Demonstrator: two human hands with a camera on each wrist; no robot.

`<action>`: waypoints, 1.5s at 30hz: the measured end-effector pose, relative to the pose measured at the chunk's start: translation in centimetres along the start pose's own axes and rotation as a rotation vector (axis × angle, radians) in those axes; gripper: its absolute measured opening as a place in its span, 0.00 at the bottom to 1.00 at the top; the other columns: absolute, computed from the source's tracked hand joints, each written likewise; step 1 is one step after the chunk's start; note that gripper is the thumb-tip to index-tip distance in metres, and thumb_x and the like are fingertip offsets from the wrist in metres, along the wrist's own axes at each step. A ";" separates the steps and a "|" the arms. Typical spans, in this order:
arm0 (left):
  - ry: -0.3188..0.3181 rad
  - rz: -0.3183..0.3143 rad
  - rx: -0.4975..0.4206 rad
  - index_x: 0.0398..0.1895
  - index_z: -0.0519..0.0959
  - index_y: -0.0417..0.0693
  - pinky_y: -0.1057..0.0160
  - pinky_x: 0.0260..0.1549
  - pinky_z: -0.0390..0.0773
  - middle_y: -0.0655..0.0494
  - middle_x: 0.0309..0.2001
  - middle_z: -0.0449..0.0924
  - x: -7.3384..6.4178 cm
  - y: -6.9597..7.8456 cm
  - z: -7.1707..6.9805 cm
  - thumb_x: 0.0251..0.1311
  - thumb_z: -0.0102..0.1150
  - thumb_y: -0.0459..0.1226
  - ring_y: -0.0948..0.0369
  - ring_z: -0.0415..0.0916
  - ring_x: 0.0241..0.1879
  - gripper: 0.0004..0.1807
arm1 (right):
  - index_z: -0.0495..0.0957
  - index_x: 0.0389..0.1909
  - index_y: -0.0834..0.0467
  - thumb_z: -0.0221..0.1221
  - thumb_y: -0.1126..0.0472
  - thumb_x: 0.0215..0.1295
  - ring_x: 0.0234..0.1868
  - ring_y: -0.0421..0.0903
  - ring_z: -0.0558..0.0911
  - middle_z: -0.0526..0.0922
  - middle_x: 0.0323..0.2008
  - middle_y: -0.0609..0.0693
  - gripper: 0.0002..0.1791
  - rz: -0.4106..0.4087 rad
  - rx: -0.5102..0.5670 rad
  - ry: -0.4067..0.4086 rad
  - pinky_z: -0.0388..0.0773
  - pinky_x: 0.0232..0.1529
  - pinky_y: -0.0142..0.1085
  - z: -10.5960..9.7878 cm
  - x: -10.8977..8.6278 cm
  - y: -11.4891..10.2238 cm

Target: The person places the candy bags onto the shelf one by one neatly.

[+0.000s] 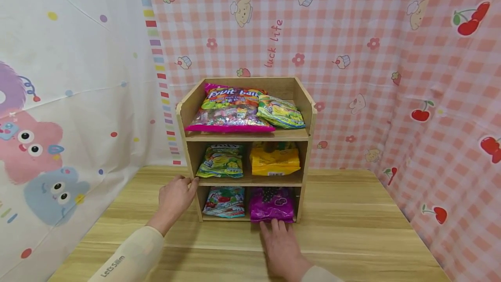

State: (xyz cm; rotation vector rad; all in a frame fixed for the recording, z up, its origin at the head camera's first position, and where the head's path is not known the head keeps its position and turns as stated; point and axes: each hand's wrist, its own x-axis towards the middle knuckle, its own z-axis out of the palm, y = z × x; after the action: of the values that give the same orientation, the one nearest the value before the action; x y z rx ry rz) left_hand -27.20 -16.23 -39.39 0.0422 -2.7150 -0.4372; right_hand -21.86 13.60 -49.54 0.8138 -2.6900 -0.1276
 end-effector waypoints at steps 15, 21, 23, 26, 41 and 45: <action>0.015 0.009 0.006 0.41 0.87 0.44 0.37 0.42 0.73 0.42 0.45 0.82 0.0 0.1 0.0 0.74 0.44 0.51 0.42 0.81 0.41 0.25 | 0.69 0.70 0.55 0.68 0.44 0.56 0.53 0.63 0.75 0.71 0.50 0.65 0.41 0.057 -0.002 -0.057 0.72 0.53 0.63 0.0 1.0 1.2; 0.025 0.012 0.004 0.40 0.87 0.44 0.37 0.41 0.73 0.42 0.44 0.82 0.0 0.1 0.1 0.74 0.44 0.51 0.42 0.81 0.40 0.25 | 0.69 0.69 0.55 0.68 0.44 0.56 0.51 0.63 0.76 0.71 0.48 0.64 0.41 0.067 -0.012 -0.038 0.72 0.53 0.63 0.2 1.3 1.3; 0.026 0.012 0.003 0.40 0.87 0.44 0.37 0.41 0.73 0.42 0.44 0.82 -0.1 0.0 0.1 0.74 0.44 0.51 0.42 0.81 0.40 0.25 | 0.70 0.69 0.55 0.68 0.43 0.55 0.51 0.63 0.76 0.72 0.48 0.64 0.41 0.071 -0.010 -0.034 0.73 0.52 0.63 0.3 1.4 1.3; 0.028 0.012 0.001 0.41 0.87 0.44 0.37 0.41 0.73 0.42 0.44 0.82 0.0 0.0 0.1 0.74 0.44 0.51 0.42 0.81 0.40 0.25 | 0.70 0.69 0.55 0.69 0.44 0.55 0.51 0.63 0.76 0.72 0.48 0.64 0.42 0.079 0.001 -0.036 0.72 0.52 0.63 0.3 1.5 1.2; 0.013 0.009 0.003 0.41 0.87 0.45 0.37 0.41 0.73 0.43 0.44 0.82 0.0 0.1 0.2 0.74 0.44 0.51 0.42 0.81 0.40 0.25 | 0.71 0.67 0.56 0.69 0.47 0.55 0.51 0.64 0.76 0.73 0.48 0.65 0.40 0.083 0.053 -0.026 0.72 0.53 0.63 0.3 1.4 1.4; 0.011 0.011 -0.002 0.41 0.87 0.44 0.37 0.40 0.73 0.43 0.45 0.82 0.0 -0.1 0.3 0.75 0.43 0.50 0.43 0.81 0.41 0.25 | 0.72 0.66 0.58 0.71 0.49 0.54 0.52 0.65 0.75 0.72 0.51 0.66 0.39 0.080 0.103 0.002 0.73 0.52 0.63 0.1 0.8 1.7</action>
State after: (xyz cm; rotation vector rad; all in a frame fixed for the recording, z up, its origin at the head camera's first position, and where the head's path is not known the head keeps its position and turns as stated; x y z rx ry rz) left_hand -27.31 -16.23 -39.67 0.0287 -2.7026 -0.4354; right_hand -23.42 14.56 -49.14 0.7339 -2.7416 0.0307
